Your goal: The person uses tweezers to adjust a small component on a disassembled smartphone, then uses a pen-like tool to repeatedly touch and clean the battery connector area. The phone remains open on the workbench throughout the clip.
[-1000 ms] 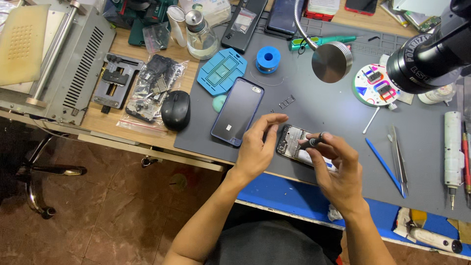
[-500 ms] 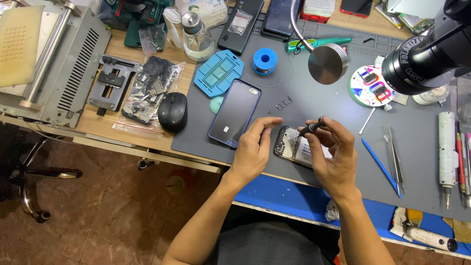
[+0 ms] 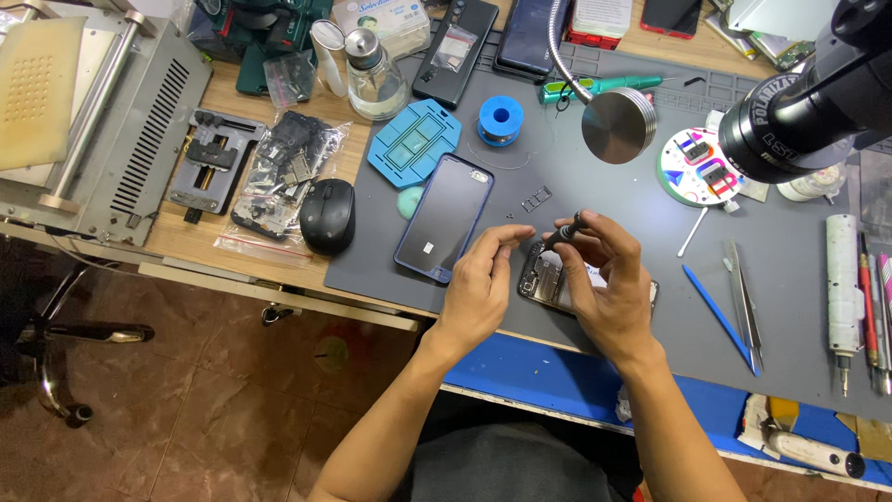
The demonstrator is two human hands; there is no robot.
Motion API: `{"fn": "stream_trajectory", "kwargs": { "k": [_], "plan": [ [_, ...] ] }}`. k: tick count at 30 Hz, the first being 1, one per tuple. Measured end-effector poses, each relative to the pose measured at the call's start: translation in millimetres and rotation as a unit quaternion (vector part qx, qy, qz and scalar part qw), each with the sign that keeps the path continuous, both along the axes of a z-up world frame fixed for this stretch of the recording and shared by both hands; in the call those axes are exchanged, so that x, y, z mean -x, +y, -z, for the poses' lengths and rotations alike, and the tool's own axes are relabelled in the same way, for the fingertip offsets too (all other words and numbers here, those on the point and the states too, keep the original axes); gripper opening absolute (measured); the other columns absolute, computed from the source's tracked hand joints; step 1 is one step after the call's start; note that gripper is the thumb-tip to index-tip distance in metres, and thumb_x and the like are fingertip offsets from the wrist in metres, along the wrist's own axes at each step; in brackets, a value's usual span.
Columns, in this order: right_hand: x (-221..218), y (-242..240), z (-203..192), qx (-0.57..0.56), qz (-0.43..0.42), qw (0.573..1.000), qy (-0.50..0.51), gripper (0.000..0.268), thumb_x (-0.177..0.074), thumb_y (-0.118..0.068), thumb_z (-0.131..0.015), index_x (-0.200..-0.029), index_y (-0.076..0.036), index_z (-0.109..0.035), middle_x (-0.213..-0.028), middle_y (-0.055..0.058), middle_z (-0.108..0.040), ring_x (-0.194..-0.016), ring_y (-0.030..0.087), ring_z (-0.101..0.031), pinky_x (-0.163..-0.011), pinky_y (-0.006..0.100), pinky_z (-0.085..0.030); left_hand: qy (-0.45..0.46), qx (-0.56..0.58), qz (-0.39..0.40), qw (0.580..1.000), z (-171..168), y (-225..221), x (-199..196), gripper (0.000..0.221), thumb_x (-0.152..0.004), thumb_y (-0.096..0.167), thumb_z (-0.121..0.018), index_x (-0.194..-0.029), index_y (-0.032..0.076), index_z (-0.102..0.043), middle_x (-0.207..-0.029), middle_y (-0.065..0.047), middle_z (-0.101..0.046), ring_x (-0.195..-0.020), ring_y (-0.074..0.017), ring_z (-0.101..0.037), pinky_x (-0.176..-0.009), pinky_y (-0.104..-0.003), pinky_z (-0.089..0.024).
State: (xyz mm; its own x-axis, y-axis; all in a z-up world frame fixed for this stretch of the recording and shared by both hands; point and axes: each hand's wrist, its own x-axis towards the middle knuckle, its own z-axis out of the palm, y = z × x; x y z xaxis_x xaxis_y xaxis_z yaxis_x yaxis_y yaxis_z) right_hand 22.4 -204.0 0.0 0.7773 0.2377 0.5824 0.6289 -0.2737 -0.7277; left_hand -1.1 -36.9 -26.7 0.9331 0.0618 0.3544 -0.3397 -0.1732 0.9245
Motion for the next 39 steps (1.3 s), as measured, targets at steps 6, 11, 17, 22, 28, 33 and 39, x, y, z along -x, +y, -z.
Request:
{"fn": "stream_trajectory", "kwargs": {
  "k": [6,11,17,22,28,33,39],
  "plan": [
    [-4.3,-0.4,9.5,0.002,-0.012,1.000,0.016,0.053,-0.101,0.010,-0.061,-0.146,-0.004,-0.038,-0.120,0.021,-0.069,-0.101,0.037,-0.077,-0.085,0.050,-0.065,0.002,-0.001,0.004,1.000,-2.3,1.5,-0.5,0.033,-0.107,-0.005,-0.041,-0.127,0.002,-0.066,-0.116,-0.017,-0.073,-0.114,-0.0374,-0.072,-0.099,-0.046,-0.058],
    [-4.8,-0.1,9.4,0.011,-0.010,1.000,0.011,0.052,-0.101,0.010,-0.062,-0.146,-0.004,-0.040,-0.120,0.021,-0.070,-0.101,0.039,-0.077,-0.084,0.052,-0.065,0.006,0.007,0.001,1.000,-1.7,0.3,0.0,0.034,-0.108,-0.004,-0.041,-0.128,0.003,-0.066,-0.117,-0.017,-0.074,-0.116,-0.0364,-0.072,-0.100,-0.045,-0.058],
    [-8.5,-2.9,-8.5,0.097,-0.022,0.992,-0.084,0.049,-0.101,0.004,-0.066,-0.145,-0.007,-0.046,-0.128,0.015,-0.071,-0.132,0.042,-0.063,-0.112,0.063,-0.044,0.009,0.006,0.002,1.000,-4.1,0.8,0.5,0.034,-0.108,-0.003,-0.040,-0.129,0.003,-0.066,-0.118,-0.016,-0.073,-0.116,-0.0359,-0.071,-0.100,-0.045,-0.058],
    [-12.2,-13.8,-8.4,0.105,0.004,0.985,-0.139,0.043,-0.098,-0.001,-0.074,-0.139,-0.009,-0.061,-0.103,0.008,-0.067,-0.123,0.037,-0.064,-0.127,0.063,-0.030,0.009,0.003,0.001,1.000,1.6,1.0,0.6,0.035,-0.109,-0.002,-0.039,-0.130,0.005,-0.066,-0.119,-0.014,-0.073,-0.118,-0.0337,-0.071,-0.101,-0.044,-0.057],
    [-9.2,-15.8,-13.1,0.111,-0.002,0.986,-0.123,0.043,-0.095,-0.002,-0.077,-0.136,-0.007,-0.065,-0.104,0.010,-0.066,-0.124,0.038,-0.065,-0.129,0.062,-0.026,-0.012,0.012,-0.028,0.999,-8.5,-0.5,4.4,0.032,-0.108,-0.002,-0.045,-0.127,0.009,-0.069,-0.115,-0.009,-0.075,-0.112,-0.0279,-0.073,-0.097,-0.038,-0.059],
    [-6.4,-16.0,-12.3,0.103,-0.017,0.990,-0.092,0.040,-0.098,-0.002,-0.072,-0.136,-0.006,-0.061,-0.112,0.012,-0.068,-0.131,0.040,-0.064,-0.129,0.060,-0.027,-0.045,-0.089,-0.134,0.986,-18.8,26.3,-5.5,0.024,-0.104,-0.002,-0.056,-0.124,0.005,-0.068,-0.106,-0.012,-0.073,-0.093,-0.0244,-0.071,-0.086,-0.040,-0.059],
    [-2.5,-10.1,-17.3,0.103,-0.018,0.989,-0.107,0.044,-0.098,0.003,-0.070,-0.140,-0.005,-0.057,-0.120,0.011,-0.072,-0.134,0.040,-0.063,-0.125,0.062,-0.030,-0.074,-0.302,-0.139,0.940,-8.2,73.5,-47.2,0.009,-0.098,0.009,-0.072,-0.108,0.011,-0.072,-0.091,-0.002,-0.066,-0.090,-0.0215,-0.063,-0.086,-0.035,-0.052]
  ]
}}
